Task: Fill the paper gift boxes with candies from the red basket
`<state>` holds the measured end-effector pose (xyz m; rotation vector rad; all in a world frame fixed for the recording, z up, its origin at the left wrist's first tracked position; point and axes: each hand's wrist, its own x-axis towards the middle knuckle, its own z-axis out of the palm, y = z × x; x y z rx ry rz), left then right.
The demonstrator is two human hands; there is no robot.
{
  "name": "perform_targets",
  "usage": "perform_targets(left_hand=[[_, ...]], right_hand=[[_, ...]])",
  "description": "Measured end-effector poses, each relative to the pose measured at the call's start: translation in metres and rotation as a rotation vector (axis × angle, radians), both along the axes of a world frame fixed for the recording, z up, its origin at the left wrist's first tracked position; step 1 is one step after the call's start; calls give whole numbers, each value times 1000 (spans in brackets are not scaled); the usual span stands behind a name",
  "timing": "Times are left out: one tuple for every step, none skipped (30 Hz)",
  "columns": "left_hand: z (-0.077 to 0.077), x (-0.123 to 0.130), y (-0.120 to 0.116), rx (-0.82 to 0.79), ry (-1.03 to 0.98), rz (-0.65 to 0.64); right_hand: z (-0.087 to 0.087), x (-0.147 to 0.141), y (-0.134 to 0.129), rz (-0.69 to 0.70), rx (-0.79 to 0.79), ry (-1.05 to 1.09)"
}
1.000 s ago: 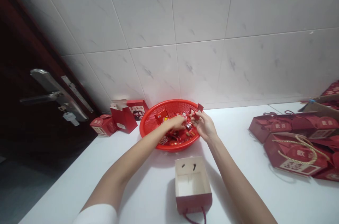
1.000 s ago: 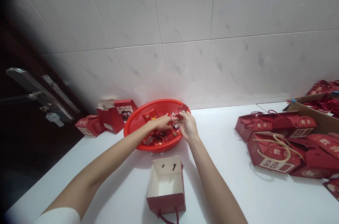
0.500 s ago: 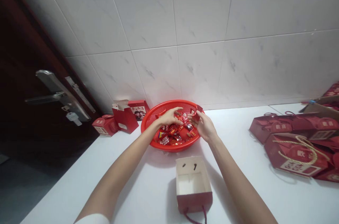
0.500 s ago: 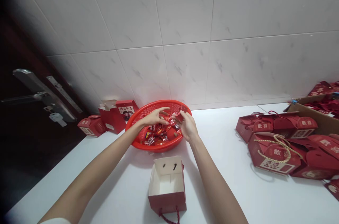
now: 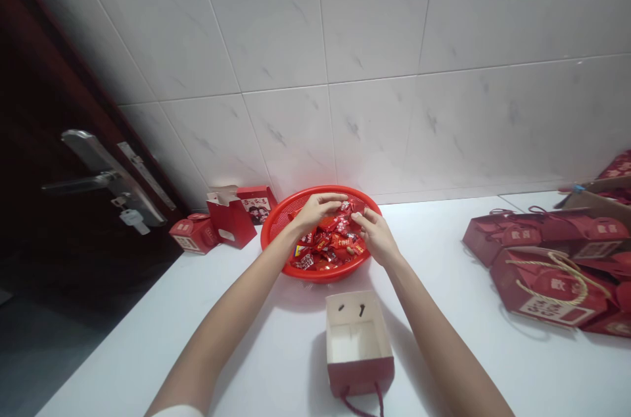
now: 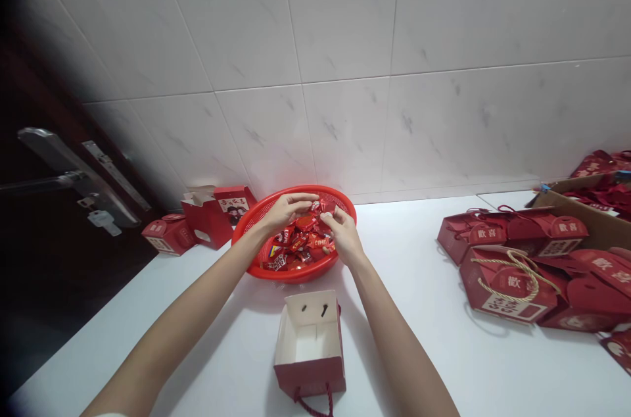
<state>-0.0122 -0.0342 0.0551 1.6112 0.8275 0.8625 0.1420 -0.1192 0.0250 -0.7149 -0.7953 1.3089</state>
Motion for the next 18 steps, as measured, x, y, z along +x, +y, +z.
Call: perform_targets(left_hand=[[1, 0, -1, 10, -6, -19], [2, 0, -3, 34, -6, -31], [3, -1, -4, 67, -1, -35], [4, -1, -6, 102, 5, -32], [4, -2, -7, 132, 13, -25], [5, -2, -8, 151, 20, -17], [4, -3, -9, 161, 25, -9], [4, -3, -9, 164, 28, -2], [3, -3, -9, 161, 31, 2], [2, -3, -10, 156, 33, 3], [2, -3, -10, 149, 36, -2], [2, -2, -11, 139, 39, -13], [2, -1, -12, 131, 43, -28], [2, -1, -13, 128, 45, -43], [2, 0, -14, 134, 46, -52], [3, 0, -15, 148, 50, -53], [3, 0, -15, 169, 60, -45], [3, -1, -14, 189, 79, -31]], right_hand=[[0, 0, 0, -2, -2, 6], [0, 0, 0, -4, -7, 15], [0, 0, 1, -6, -13, 24], [-1, 0, 1, -9, -19, 34], [-1, 0, 2, -12, -23, 43], [-1, 0, 2, -15, -24, 50], [0, 0, 2, -17, -22, 56], [0, 0, 2, -17, -16, 60], [0, 0, 2, -15, -9, 60], [1, 0, 1, -13, -1, 57], [1, 0, 1, -9, 6, 51], [1, 1, 1, -4, 12, 41], [1, 1, 1, -1, 17, 31], [1, 1, 0, -4, 19, 23], [0, 1, 1, -11, 19, 18], [-1, 1, 1, -21, 17, 16], [-1, 1, 1, -34, 16, 18], [-2, 1, 1, -46, 16, 21]])
